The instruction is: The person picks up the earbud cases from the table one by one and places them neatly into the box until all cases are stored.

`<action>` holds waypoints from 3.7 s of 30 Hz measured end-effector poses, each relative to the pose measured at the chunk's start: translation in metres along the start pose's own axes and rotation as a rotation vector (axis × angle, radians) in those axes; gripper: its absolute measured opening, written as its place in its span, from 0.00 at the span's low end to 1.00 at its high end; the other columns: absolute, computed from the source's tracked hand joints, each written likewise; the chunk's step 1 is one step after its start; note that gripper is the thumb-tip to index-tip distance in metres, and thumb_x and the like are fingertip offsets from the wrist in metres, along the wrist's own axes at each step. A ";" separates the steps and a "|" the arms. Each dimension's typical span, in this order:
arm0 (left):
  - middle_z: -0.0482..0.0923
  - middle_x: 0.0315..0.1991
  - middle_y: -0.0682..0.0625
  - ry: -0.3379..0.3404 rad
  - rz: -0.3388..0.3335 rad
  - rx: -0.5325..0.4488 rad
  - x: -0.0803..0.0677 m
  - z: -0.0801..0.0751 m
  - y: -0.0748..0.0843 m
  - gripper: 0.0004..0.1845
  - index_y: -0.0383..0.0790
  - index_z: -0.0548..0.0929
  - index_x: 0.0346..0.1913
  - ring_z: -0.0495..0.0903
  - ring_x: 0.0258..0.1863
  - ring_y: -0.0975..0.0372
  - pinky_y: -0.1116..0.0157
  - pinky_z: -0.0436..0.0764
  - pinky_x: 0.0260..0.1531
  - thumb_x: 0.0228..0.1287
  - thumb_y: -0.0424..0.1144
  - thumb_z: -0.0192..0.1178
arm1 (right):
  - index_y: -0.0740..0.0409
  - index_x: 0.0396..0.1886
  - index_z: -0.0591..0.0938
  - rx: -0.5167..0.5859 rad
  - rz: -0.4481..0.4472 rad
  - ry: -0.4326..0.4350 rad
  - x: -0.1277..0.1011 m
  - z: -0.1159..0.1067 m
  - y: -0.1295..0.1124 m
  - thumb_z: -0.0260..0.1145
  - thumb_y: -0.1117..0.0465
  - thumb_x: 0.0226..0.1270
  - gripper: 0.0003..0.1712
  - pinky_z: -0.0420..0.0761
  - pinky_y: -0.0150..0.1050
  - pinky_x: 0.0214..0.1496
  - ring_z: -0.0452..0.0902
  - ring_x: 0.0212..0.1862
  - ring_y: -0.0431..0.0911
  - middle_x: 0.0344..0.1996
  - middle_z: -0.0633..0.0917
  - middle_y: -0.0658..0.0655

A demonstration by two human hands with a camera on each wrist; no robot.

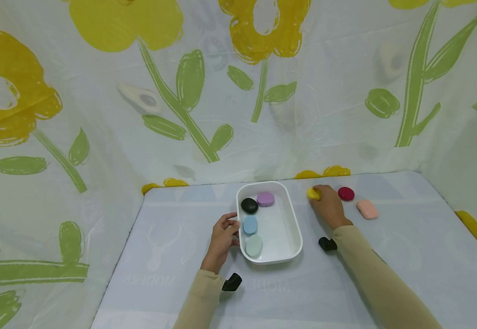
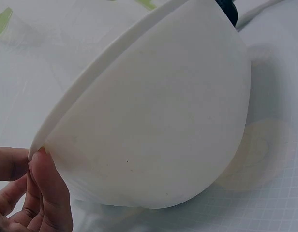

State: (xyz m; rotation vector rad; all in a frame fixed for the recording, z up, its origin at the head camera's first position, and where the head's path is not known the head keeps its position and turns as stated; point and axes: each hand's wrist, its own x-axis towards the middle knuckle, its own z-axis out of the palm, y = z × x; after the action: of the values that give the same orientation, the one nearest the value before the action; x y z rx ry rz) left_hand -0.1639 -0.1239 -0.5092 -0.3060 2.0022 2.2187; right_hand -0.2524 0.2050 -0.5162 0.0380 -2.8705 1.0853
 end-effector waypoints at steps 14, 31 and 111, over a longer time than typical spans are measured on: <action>0.79 0.46 0.44 -0.001 -0.001 0.016 0.001 0.001 0.002 0.20 0.31 0.75 0.70 0.76 0.28 0.64 0.71 0.80 0.19 0.80 0.31 0.58 | 0.74 0.69 0.76 -0.003 0.036 -0.058 -0.005 0.000 -0.008 0.70 0.67 0.73 0.28 0.71 0.63 0.75 0.70 0.70 0.68 0.67 0.77 0.74; 0.78 0.45 0.46 -0.002 -0.008 0.008 0.000 0.000 0.002 0.20 0.31 0.75 0.69 0.75 0.27 0.64 0.71 0.79 0.19 0.79 0.30 0.58 | 0.69 0.69 0.78 0.088 -0.048 -0.030 -0.015 -0.018 -0.066 0.73 0.66 0.72 0.29 0.82 0.58 0.65 0.77 0.62 0.65 0.66 0.79 0.70; 0.79 0.46 0.45 0.004 -0.028 0.021 -0.002 0.002 0.002 0.20 0.33 0.75 0.70 0.76 0.29 0.63 0.70 0.81 0.21 0.79 0.30 0.58 | 0.72 0.65 0.79 0.134 -0.126 -0.056 -0.039 -0.035 -0.058 0.69 0.72 0.73 0.22 0.82 0.60 0.63 0.80 0.62 0.67 0.61 0.82 0.72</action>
State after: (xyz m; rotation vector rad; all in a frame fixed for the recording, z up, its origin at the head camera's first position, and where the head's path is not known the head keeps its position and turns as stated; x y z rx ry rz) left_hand -0.1631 -0.1218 -0.5064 -0.3342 2.0094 2.1812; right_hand -0.2086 0.1842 -0.4546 0.2567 -2.7941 1.2686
